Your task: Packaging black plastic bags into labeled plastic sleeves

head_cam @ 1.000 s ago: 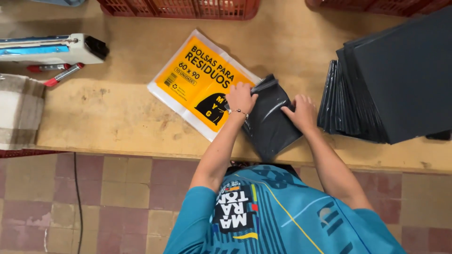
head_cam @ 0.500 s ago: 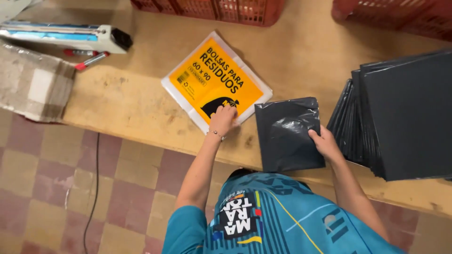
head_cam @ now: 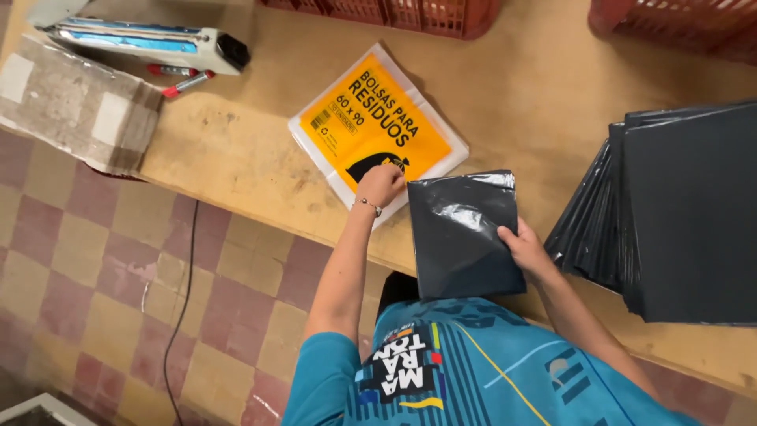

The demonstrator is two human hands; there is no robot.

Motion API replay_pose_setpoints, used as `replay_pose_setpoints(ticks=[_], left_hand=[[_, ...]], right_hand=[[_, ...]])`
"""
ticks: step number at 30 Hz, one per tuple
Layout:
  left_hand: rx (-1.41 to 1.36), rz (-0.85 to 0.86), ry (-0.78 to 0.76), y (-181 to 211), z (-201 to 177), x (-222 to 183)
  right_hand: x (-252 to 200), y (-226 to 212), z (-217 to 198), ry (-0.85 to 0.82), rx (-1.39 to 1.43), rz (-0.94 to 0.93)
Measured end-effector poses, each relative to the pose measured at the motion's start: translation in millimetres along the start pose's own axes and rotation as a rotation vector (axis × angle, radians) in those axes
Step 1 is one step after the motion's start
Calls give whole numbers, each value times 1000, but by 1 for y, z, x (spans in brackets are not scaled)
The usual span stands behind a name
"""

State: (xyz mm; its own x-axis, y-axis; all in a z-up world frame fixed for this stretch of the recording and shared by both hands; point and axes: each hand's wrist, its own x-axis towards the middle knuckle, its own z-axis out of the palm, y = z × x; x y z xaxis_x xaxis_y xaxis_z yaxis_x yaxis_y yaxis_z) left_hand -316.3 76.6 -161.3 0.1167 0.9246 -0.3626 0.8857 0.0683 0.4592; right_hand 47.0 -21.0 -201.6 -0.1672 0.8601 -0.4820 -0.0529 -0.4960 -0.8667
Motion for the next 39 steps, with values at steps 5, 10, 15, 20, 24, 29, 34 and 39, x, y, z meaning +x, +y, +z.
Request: replay_pose_setpoints(ticks=[5, 10, 15, 20, 24, 29, 34, 39], left_hand=[[171, -6, -43, 13, -16, 0], [280, 114, 54, -16, 4, 23], [252, 117, 160, -7, -8, 13], [157, 86, 253, 17, -17, -9], [133, 215, 505, -3, 24, 4], [33, 293, 434, -11, 26, 10], [24, 562, 556, -24, 24, 2], [184, 432, 633, -29, -24, -73]], right_hand=[[-7, -9, 1, 18, -11, -25], [-13, 9, 4, 78, 53, -28], [-17, -6, 39, 200, 51, -18], [-13, -17, 64, 297, 77, -40], [-9, -25, 86, 209, -67, -109], [34, -32, 124, -35, -236, -206], [126, 31, 124, 194, -320, -135], [133, -52, 138, 304, -200, -64]])
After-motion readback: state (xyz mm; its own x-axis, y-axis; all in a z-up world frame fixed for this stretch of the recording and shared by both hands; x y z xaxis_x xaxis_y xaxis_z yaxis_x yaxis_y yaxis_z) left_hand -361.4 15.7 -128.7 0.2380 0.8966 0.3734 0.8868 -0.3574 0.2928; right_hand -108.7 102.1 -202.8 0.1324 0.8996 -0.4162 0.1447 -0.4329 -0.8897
